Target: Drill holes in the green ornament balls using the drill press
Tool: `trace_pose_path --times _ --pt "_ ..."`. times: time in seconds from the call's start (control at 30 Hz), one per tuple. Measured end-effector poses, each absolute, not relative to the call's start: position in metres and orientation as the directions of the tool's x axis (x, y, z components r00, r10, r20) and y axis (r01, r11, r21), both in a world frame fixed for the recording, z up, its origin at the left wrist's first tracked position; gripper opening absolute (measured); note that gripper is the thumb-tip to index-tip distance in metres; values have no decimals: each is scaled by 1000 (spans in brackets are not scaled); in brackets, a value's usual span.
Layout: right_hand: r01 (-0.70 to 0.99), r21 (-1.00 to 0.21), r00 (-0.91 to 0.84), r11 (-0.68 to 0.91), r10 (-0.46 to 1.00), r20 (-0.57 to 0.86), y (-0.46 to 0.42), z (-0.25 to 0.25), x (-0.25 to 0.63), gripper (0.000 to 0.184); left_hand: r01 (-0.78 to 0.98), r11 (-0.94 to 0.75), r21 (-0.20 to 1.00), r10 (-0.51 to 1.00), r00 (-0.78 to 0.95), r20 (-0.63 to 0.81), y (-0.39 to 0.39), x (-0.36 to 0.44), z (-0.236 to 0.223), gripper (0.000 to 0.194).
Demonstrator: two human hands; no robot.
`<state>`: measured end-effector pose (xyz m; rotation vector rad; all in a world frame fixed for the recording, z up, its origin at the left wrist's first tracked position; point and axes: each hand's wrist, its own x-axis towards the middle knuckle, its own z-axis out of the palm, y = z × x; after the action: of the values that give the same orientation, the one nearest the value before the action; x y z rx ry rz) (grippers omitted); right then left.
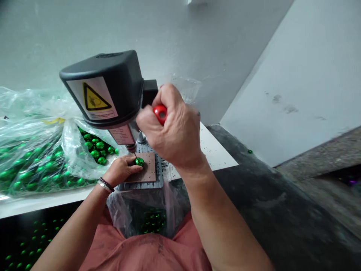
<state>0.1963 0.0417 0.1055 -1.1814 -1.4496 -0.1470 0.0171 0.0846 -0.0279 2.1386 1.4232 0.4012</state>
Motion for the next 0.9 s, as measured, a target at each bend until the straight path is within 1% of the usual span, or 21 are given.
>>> trace_pose_path --times 0.13,0.23,0.33,0.5,0.73,0.9 --pt "812 -378 149 445 468 871 25 84 194 11 778 -313 544 917 397 -40 83 17 -30 30" --pt "825 -320 95 465 445 890 18 68 192 7 780 -330 531 914 405 -26 83 17 -30 29" --pt "812 -334 107 479 441 891 16 58 190 8 780 -322 536 915 402 -34 83 17 -30 29" --pt "803 -344 160 487 380 911 20 46 187 7 775 -319 546 915 402 -35 83 16 -31 28" --pt "795 -372 223 479 340 914 24 28 183 8 772 -297 562 925 378 -30 82 17 -31 27" --pt "742 -397 223 541 359 906 24 7 181 12 757 -291 585 929 371 -18 81 16 -31 27"
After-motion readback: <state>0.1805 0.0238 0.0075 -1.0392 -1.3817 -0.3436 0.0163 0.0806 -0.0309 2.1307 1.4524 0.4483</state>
